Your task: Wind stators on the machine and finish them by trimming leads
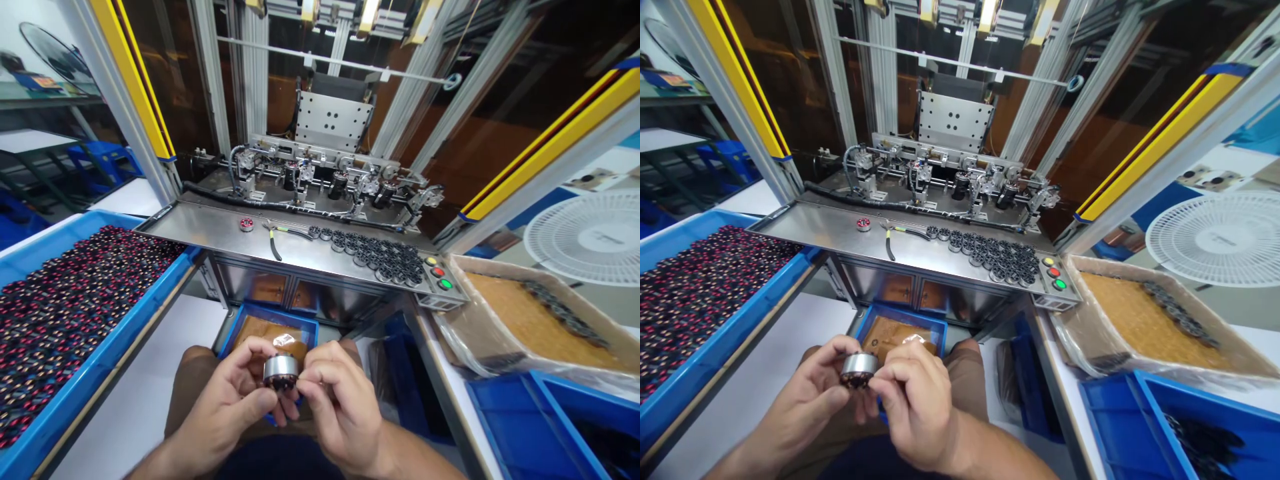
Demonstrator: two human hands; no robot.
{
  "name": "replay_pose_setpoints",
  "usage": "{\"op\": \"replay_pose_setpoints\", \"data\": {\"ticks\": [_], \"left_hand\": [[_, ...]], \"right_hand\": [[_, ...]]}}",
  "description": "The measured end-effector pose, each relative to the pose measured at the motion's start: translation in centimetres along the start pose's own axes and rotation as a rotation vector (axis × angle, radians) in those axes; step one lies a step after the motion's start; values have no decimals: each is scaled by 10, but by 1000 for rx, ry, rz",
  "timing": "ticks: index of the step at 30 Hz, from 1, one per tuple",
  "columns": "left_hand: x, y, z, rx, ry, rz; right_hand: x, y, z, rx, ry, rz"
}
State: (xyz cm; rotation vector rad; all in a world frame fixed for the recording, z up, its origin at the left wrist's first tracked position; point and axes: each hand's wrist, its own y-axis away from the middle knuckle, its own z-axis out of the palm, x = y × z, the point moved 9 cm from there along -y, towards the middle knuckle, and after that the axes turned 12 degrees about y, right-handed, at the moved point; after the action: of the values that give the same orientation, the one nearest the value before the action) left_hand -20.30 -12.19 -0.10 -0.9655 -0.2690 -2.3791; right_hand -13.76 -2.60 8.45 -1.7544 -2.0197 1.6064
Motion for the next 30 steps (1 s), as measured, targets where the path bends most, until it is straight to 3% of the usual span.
{"op": "replay_pose_setpoints", "data": {"ticks": [3,5,8,10,13,18,24,30], "left_hand": [[9,3,-4,31,-105,129],[23,7,-4,54,-273,291],[45,16,8,22,-572,552],[51,19,15,-3,-701,633],[53,20,15,24,-803,646],[53,23,11,72,-952,667],[53,25,9,41,-952,689],[42,23,-1,43,-831,591]], "right_hand": [[10,2,4,24,-123,137],[23,6,13,11,-261,283],[45,19,39,-78,-579,550],[53,29,56,-131,-771,685],[61,39,70,-153,-907,794],[66,46,76,-165,-907,884],[64,46,75,-159,-917,874],[62,41,75,-168,-918,839]]}}
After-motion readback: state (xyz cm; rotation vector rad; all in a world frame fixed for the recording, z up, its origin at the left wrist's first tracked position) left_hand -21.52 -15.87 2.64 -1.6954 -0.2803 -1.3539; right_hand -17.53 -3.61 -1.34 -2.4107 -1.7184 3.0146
